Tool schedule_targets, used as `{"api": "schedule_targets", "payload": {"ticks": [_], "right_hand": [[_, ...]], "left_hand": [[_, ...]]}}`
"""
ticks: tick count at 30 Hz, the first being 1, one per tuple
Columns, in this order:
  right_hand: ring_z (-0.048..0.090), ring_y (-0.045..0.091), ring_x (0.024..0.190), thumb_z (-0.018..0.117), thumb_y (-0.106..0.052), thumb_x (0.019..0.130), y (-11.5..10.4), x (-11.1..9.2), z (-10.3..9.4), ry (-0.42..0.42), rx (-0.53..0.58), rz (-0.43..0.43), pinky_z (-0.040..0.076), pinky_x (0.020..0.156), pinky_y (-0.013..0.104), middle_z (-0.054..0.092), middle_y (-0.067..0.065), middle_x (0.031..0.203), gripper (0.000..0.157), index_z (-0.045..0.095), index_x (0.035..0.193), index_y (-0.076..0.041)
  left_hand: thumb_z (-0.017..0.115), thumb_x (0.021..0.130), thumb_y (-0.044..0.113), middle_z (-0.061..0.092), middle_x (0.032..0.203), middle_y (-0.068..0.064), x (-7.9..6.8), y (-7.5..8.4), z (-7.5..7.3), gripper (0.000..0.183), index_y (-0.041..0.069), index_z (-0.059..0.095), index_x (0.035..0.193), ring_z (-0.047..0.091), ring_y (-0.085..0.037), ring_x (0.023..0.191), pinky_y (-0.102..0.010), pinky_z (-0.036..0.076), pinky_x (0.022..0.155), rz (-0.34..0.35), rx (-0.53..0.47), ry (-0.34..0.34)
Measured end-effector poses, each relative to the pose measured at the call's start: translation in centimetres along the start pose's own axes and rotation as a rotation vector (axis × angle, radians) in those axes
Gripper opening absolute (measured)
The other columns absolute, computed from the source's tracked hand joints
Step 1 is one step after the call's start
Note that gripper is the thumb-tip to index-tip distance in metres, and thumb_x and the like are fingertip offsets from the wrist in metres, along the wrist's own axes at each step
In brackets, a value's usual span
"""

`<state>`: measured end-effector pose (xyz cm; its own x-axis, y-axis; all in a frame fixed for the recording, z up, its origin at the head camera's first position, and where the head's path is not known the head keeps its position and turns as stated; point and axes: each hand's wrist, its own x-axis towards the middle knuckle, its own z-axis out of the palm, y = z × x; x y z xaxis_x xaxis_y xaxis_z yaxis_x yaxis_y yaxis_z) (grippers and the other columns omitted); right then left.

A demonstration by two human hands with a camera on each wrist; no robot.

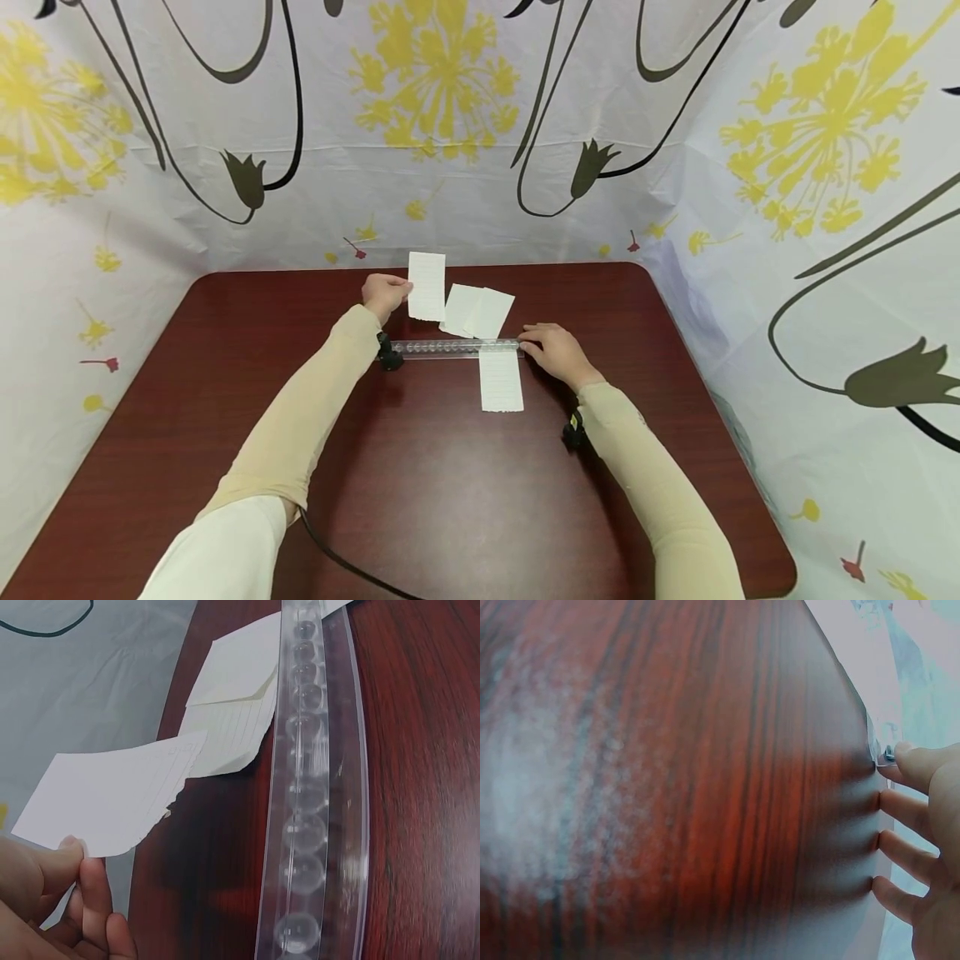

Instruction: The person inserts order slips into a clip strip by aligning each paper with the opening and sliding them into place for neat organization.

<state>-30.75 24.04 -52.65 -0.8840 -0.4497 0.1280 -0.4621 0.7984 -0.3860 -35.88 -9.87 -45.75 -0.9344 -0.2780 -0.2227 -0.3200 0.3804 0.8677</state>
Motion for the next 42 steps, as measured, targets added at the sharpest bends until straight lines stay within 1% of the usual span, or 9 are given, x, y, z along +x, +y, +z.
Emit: {"api": "schedule_targets", "payload": {"ticks": [5,10,15,19,27,30,34,37,42], "right_hand": [[0.05,0.039,0.135,0.058,-0.022,0.1,-0.1,0.0,-0.1,0.003,-0.014,-0.018,0.039,0.113,0.057,0.058,0.017,0.142,0.034,0.067,0.127,-0.004],[0.049,0.036,0.137,0.057,-0.025,0.1,-0.3,0.0,-0.2,-0.007,-0.002,0.009,0.038,0.114,0.055,0.058,0.015,0.143,0.035,0.066,0.128,-0.005],[0.049,0.036,0.138,0.057,-0.026,0.1,-0.4,0.0,-0.2,-0.013,0.007,0.025,0.038,0.115,0.055,0.058,0.014,0.143,0.036,0.066,0.129,-0.005],[0.049,0.035,0.138,0.057,-0.028,0.1,-0.3,0.0,-0.1,-0.014,0.01,0.033,0.039,0.115,0.054,0.058,0.013,0.143,0.038,0.066,0.129,-0.005],[0.049,0.036,0.138,0.057,-0.028,0.101,-0.5,-0.1,-0.3,-0.013,0.009,0.023,0.038,0.115,0.054,0.058,0.014,0.143,0.038,0.066,0.129,-0.004],[0.049,0.036,0.137,0.058,-0.028,0.1,-0.5,-0.1,-0.4,-0.015,0.015,0.024,0.039,0.115,0.054,0.058,0.014,0.143,0.038,0.066,0.129,-0.004],[0.048,0.036,0.138,0.058,-0.028,0.1,-0.5,-0.1,-0.5,-0.022,0.015,0.033,0.038,0.115,0.055,0.057,0.014,0.144,0.038,0.065,0.129,-0.004],[0.048,0.036,0.138,0.058,-0.028,0.1,-0.6,-0.1,-0.5,-0.024,0.015,0.037,0.037,0.115,0.055,0.057,0.014,0.144,0.038,0.065,0.13,-0.004],[0.048,0.036,0.138,0.058,-0.027,0.1,-0.6,-0.1,-0.5,-0.023,0.018,0.039,0.037,0.115,0.055,0.057,0.014,0.144,0.038,0.065,0.129,-0.004]], "left_hand": [[0.07,0.092,0.021,0.075,0.108,-0.018,0.1,-0.6,-1.2,0.023,0.004,0.076,0.108,0.07,-0.033,0.104,-0.04,0.056,0.092,0.018,-0.027,-0.034],[0.073,0.09,0.022,0.075,0.108,-0.017,0.4,-1.6,-2.7,0.025,0.005,0.076,0.107,0.072,-0.031,0.102,-0.035,0.057,0.091,0.035,-0.011,-0.041],[0.072,0.09,0.022,0.074,0.112,-0.018,0.3,-2.5,-4.3,0.027,0.003,0.075,0.11,0.071,-0.032,0.104,-0.038,0.057,0.093,0.037,-0.015,-0.054],[0.069,0.093,0.02,0.071,0.118,-0.02,-0.1,-3.2,-5.3,0.03,0.0,0.072,0.115,0.068,-0.035,0.11,-0.044,0.054,0.1,0.039,-0.036,-0.094],[0.066,0.095,0.02,0.067,0.127,-0.02,-1.1,-4.2,-7.3,0.034,-0.002,0.068,0.121,0.068,-0.033,0.112,-0.044,0.053,0.102,0.036,-0.012,-0.141],[0.065,0.096,0.02,0.067,0.125,-0.021,-1.4,-4.7,-8.0,0.034,-0.002,0.067,0.121,0.068,-0.032,0.107,-0.044,0.053,0.102,0.033,-0.013,-0.145],[0.065,0.096,0.021,0.068,0.113,-0.018,-1.6,-5.3,-8.6,0.033,-0.002,0.068,0.12,0.067,-0.026,0.096,-0.044,0.055,0.099,0.019,-0.024,-0.14],[0.066,0.096,0.021,0.067,0.109,-0.014,-1.7,-5.8,-9.1,0.033,-0.001,0.068,0.119,0.067,-0.022,0.092,-0.044,0.055,0.098,0.004,-0.021,-0.139],[0.066,0.095,0.021,0.067,0.12,-0.018,-1.9,-6.5,-9.9,0.034,-0.002,0.068,0.12,0.069,-0.015,0.086,-0.043,0.055,0.099,-0.013,-0.016,-0.154]]}}
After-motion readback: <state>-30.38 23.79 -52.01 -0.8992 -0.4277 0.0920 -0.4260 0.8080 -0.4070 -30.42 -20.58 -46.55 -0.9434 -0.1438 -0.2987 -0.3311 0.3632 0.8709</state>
